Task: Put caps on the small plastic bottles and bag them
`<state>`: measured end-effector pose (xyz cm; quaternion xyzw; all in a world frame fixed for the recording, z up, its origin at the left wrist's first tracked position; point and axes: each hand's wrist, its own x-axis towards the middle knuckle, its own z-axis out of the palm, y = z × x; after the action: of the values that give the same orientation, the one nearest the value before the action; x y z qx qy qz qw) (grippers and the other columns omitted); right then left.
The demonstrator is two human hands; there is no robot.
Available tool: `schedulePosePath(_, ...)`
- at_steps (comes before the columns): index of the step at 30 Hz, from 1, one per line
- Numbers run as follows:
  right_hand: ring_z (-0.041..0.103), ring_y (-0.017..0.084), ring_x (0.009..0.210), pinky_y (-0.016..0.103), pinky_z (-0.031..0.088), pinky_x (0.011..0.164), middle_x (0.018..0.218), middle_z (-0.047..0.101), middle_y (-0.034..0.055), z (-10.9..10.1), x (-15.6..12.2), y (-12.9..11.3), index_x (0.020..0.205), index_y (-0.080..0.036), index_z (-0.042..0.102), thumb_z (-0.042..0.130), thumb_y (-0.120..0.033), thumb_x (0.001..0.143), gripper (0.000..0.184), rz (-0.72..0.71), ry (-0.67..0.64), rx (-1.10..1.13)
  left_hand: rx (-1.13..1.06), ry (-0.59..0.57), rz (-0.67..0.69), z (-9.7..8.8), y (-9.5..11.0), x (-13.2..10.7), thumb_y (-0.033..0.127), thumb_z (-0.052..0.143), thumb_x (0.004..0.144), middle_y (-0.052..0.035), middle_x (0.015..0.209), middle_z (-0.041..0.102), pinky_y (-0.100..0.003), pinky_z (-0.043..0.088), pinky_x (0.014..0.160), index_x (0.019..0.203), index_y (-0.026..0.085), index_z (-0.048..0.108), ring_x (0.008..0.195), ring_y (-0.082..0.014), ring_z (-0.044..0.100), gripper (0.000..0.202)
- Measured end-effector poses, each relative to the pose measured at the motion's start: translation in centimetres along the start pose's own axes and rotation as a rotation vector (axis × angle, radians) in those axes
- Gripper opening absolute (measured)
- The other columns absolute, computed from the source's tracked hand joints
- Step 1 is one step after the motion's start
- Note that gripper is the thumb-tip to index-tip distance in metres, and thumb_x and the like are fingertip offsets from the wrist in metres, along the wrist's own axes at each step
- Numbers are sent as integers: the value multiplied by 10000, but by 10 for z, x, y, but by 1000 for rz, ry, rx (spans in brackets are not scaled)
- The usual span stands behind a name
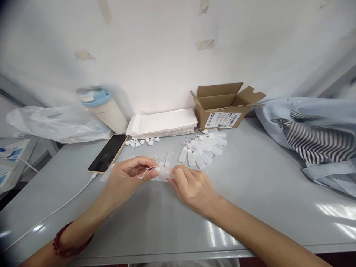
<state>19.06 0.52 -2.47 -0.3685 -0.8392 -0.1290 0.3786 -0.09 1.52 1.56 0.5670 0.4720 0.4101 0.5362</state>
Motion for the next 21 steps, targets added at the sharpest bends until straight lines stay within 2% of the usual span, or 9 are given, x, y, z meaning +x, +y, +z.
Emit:
schedulePosePath(4,429,72,378,193,342,382,527,515,-50,-1,0,-3,809,-160,471,526,-274,895,153,228,-122,233,-7,3,92,1,0,-1,164,735,702,5,837,652,-173,519,678,741,176,683,770,-100,612,66)
schedulePosePath(7,421,65,377,180,343,386,521,503,-63,-1,0,-3,830,-161,477,540,-300,888,163,281,-153,299,3,11,67,0,0,-1,170,752,686,17,825,655,-158,513,671,741,187,688,774,-95,614,86)
schedulePosePath(11,512,89,467,208,346,424,660,615,10,0,0,0,805,-165,481,498,-174,893,90,90,-66,117,-13,-17,-73,-2,1,2,243,753,697,23,732,673,-166,507,634,750,185,693,685,-89,622,99)
schedulePosePath(14,568,112,555,225,333,441,709,645,33,0,1,2,776,-169,489,503,-67,852,128,-73,-7,-53,-19,-51,-136,-3,1,4,255,745,706,30,634,662,-173,498,612,745,177,693,616,-84,608,101)
schedulePosePath(16,572,116,560,227,338,446,695,646,33,-1,2,1,767,-168,490,509,-62,846,134,-100,14,-79,-23,-53,-155,-3,1,4,253,739,710,31,605,656,-177,497,610,744,174,692,599,-85,604,97)
schedulePosePath(18,542,104,501,223,340,432,653,631,21,-1,2,-1,768,-167,484,507,-122,872,115,-29,-10,3,-23,-43,-146,-2,1,3,256,733,715,28,613,659,-185,504,618,753,173,693,607,-91,609,100)
schedulePosePath(21,437,72,387,200,325,383,545,546,-41,-3,3,-6,783,-174,467,529,-270,889,155,214,-100,240,2,-5,-90,0,0,1,255,741,701,9,693,679,-207,522,655,779,170,690,677,-115,632,126)
